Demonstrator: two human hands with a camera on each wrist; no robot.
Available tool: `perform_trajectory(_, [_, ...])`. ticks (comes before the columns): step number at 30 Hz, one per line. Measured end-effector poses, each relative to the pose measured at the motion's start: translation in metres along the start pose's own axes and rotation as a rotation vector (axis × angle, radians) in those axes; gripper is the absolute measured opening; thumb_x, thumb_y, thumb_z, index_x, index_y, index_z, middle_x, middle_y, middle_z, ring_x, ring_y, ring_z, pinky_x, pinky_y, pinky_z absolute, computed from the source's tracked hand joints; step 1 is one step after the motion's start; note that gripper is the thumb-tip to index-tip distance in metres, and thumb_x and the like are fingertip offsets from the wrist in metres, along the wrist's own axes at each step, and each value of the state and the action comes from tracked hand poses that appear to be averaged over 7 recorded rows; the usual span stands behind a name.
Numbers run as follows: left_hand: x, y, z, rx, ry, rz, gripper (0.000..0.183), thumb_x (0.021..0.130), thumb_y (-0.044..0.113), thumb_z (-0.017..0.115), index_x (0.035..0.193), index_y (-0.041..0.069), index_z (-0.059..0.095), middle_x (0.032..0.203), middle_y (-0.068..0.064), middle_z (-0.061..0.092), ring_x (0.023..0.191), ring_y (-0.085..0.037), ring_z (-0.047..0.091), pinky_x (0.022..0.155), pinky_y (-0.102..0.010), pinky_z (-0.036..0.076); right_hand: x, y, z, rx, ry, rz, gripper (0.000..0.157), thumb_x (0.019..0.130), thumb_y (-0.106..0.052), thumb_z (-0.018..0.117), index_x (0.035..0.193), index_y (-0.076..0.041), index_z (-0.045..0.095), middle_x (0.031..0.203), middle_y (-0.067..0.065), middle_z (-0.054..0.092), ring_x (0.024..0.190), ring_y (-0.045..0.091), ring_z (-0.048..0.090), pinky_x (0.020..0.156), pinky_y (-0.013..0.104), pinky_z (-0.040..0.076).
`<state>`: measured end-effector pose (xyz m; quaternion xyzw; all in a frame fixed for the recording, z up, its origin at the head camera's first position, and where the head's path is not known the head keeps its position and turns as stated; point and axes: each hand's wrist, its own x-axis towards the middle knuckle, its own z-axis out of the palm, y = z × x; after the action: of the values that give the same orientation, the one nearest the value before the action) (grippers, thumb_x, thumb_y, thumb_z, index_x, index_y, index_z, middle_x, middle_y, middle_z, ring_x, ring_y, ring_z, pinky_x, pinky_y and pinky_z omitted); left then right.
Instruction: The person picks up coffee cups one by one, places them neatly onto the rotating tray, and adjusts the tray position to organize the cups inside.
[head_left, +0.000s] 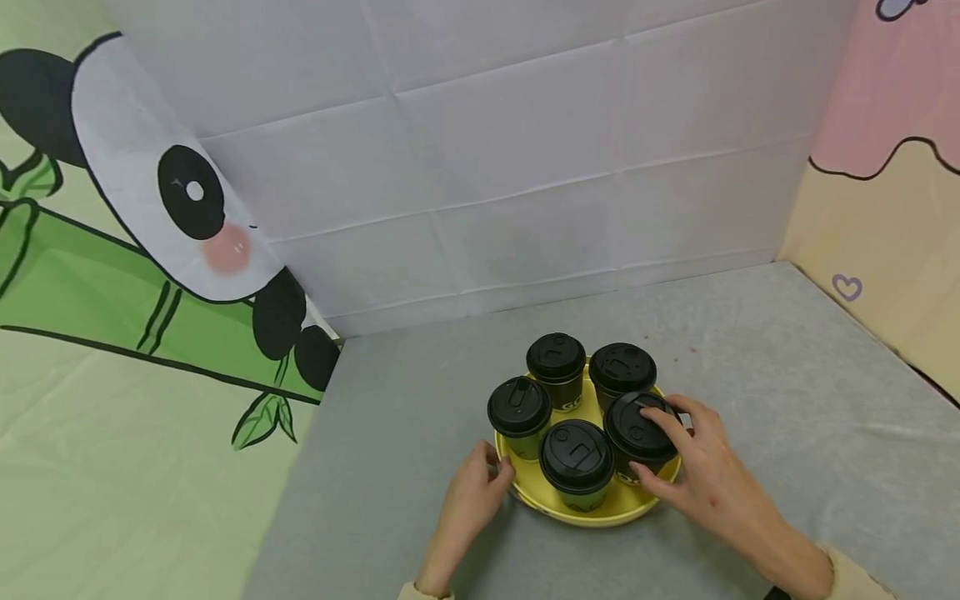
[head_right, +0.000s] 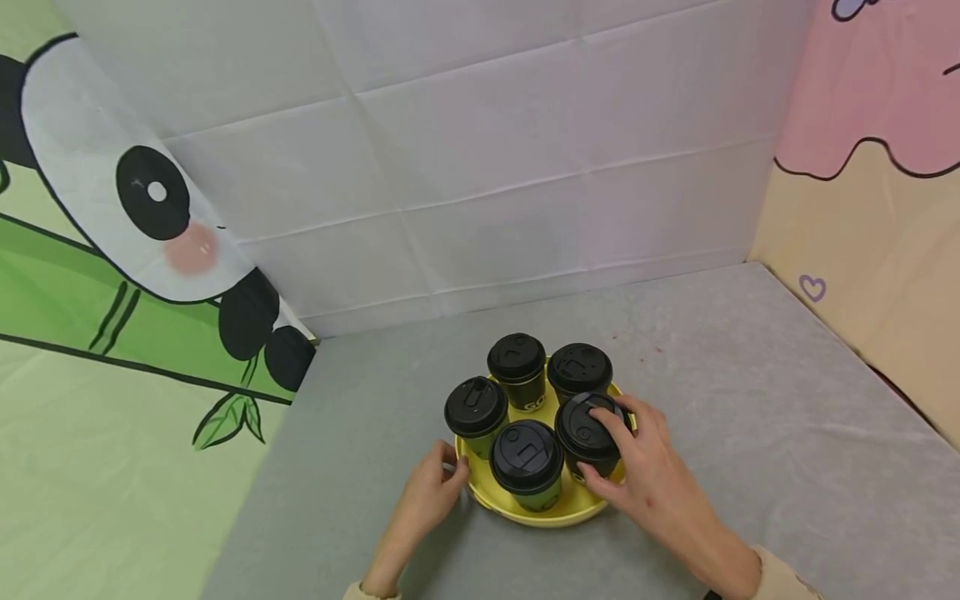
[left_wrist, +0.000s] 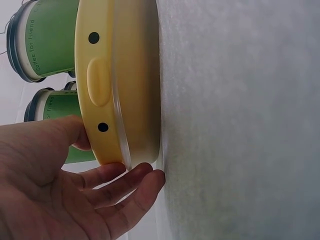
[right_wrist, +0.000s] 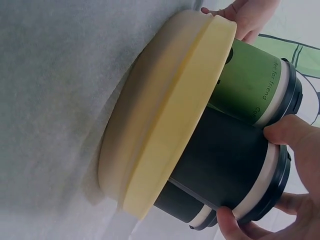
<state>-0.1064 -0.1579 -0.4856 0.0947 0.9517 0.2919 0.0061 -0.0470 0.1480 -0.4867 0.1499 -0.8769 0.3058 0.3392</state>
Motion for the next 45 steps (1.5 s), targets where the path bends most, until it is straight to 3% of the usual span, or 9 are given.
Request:
perform_trajectory(11, [0.000,-0.001,-0.001,-0.003,0.014,0.022,0.010,0.097,0.018,0.059,0.091,0.011,0.054,0.081,0.001,0.056,0.071,-0.010,0.054,0.058,-0.025,0.045,0.000,0.001,0.001,0.002,0.016,-0.024,0.069,0.093,-0.065,0.038,0.124,-0.007,0.062,0.126,0.030,0.051,0.106,0.041,0.051,0.068,0.050,0.052])
perform_trajectory(23, [-0.002,-0.002,-0.003,-0.002,0.017,0.021,0.010,0.096,0.017,0.059,0.091,0.010,0.054,0.079,0.001,0.056,0.070,-0.010,0.054,0.057,-0.025,0.044,-0.001,-0.002,0.006,0.018,-0.060,0.008,0.069,0.093,-0.064,0.039,0.128,-0.008,0.060,0.132,0.031,0.047,0.118,0.047,0.046,0.074,0.056,0.052])
perform_trajectory(37, [0.000,-0.002,0.002,-0.010,-0.004,0.033,0.011,0.097,0.018,0.059,0.091,0.011,0.054,0.079,0.002,0.056,0.068,-0.008,0.053,0.056,-0.024,0.044,-0.006,-0.001,0.003,0.013,-0.043,0.019,0.071,0.093,-0.066,0.039,0.131,-0.010,0.057,0.136,0.029,0.044,0.117,0.043,0.046,0.072,0.051,0.052])
perform_trajectory(39, [0.000,-0.003,0.003,-0.011,-0.011,0.025,0.011,0.097,0.019,0.059,0.091,0.011,0.054,0.080,0.002,0.056,0.068,-0.008,0.053,0.057,-0.025,0.044,-0.007,-0.001,0.000,0.021,-0.051,0.032,0.069,0.092,-0.066,0.046,0.132,-0.011,0.057,0.137,0.027,0.043,0.117,0.042,0.046,0.073,0.050,0.052])
perform_trajectory(40, [-0.001,-0.003,0.003,-0.012,-0.014,0.021,0.011,0.097,0.019,0.059,0.091,0.011,0.054,0.080,0.002,0.056,0.068,-0.009,0.053,0.057,-0.025,0.044,-0.007,0.000,-0.002,0.027,-0.057,0.038,0.066,0.091,-0.063,0.055,0.132,-0.012,0.057,0.138,0.027,0.043,0.117,0.042,0.046,0.074,0.051,0.053])
perform_trajectory(42, [-0.001,-0.004,0.003,-0.013,-0.018,0.014,0.011,0.097,0.019,0.059,0.091,0.011,0.054,0.081,0.002,0.056,0.068,-0.009,0.052,0.057,-0.025,0.044,-0.006,0.001,-0.007,0.037,-0.072,0.051,0.061,0.087,-0.052,0.072,0.131,-0.012,0.058,0.139,0.025,0.043,0.118,0.041,0.046,0.077,0.052,0.052])
perform_trajectory(45, [-0.001,-0.007,0.003,-0.010,-0.026,0.006,0.011,0.097,0.019,0.059,0.091,0.011,0.054,0.081,0.001,0.057,0.068,-0.010,0.051,0.057,-0.026,0.043,0.001,0.003,-0.014,0.039,-0.080,0.048,0.057,0.079,-0.030,0.084,0.127,-0.011,0.060,0.137,0.022,0.046,0.117,0.040,0.048,0.077,0.053,0.052])
